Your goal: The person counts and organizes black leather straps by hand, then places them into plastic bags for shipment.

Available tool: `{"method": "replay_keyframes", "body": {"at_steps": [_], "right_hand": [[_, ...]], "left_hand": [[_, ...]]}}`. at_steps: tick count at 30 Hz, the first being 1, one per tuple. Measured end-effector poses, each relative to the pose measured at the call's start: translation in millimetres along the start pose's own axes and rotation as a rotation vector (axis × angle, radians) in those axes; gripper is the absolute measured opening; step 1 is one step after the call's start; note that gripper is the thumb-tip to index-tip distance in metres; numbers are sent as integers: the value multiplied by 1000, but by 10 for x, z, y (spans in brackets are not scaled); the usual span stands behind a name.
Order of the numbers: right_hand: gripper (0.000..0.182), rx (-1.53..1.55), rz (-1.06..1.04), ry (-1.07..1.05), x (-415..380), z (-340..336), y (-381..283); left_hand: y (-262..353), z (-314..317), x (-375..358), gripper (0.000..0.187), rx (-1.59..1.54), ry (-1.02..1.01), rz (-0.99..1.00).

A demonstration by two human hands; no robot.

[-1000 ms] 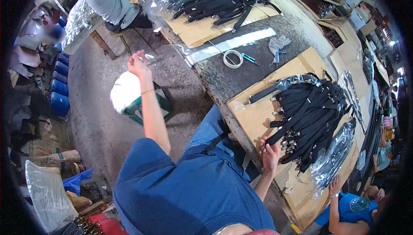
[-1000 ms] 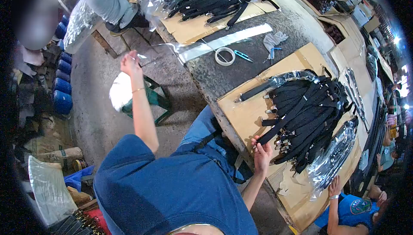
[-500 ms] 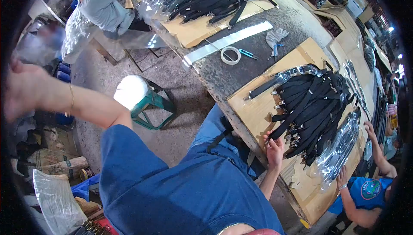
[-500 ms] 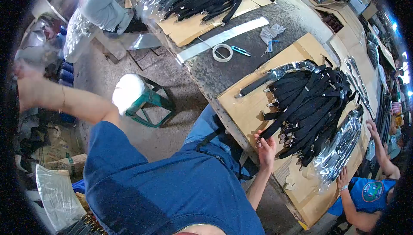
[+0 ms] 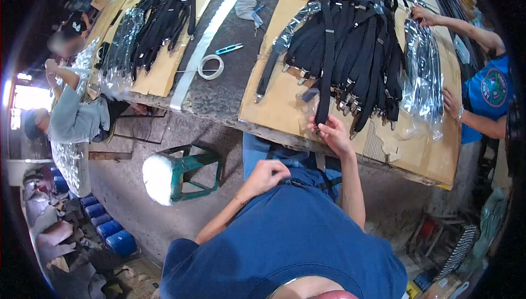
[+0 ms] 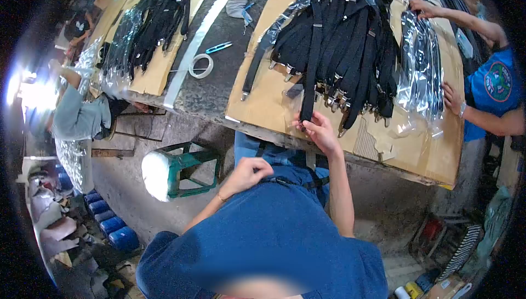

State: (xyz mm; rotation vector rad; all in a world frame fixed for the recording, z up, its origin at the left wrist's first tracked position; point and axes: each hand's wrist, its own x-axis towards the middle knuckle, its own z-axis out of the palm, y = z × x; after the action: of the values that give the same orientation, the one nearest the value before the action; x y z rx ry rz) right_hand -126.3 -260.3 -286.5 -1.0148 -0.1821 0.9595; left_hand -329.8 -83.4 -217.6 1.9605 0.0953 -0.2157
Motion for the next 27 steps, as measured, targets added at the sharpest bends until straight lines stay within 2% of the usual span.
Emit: {"method": "replay_keyframes", "body": {"at_steps": [2,6,11,13,15,17,18,21,22,23,25,26,27], "right_hand": [[32,-30,36,-25,-12,39,-97],[32,41,-12,-31,8,70,-97],[33,56,-7,-9,-9,37,-84],[35,-46,33,-11,-5,16,-88],[32,-50,58,0,-32,59,-78],[28,-132,-56,171,-30,200,-68],[25,-177,-147,219,-1,224,19],[28,-338,-176,243,46,171,198],[29,-315,-159,237,50,197,195],[31,-321,-166,231,39,198,179],[33,-298,-152,197,22,150,159],[35,-262,-142,204,7,161,133],[36,-242,-143,187,15,136,140]], "left_hand": [[-21,-97,91,6,-40,182,-70],[110,-317,324,4,-79,301,-81],[113,-385,467,6,-143,288,-146],[119,-345,481,5,-258,314,-177],[90,-289,513,8,-232,312,-154],[89,-233,549,10,-343,359,-264],[103,-230,543,12,-333,336,-250],[-70,-206,468,18,-360,318,-170],[59,-312,367,27,-482,309,-216],[7,-471,238,28,-354,378,-207],[-295,-831,-147,24,-601,626,-256],[-465,-1034,-396,20,-647,808,-342],[-607,-1230,-738,19,-519,773,-381]]}}
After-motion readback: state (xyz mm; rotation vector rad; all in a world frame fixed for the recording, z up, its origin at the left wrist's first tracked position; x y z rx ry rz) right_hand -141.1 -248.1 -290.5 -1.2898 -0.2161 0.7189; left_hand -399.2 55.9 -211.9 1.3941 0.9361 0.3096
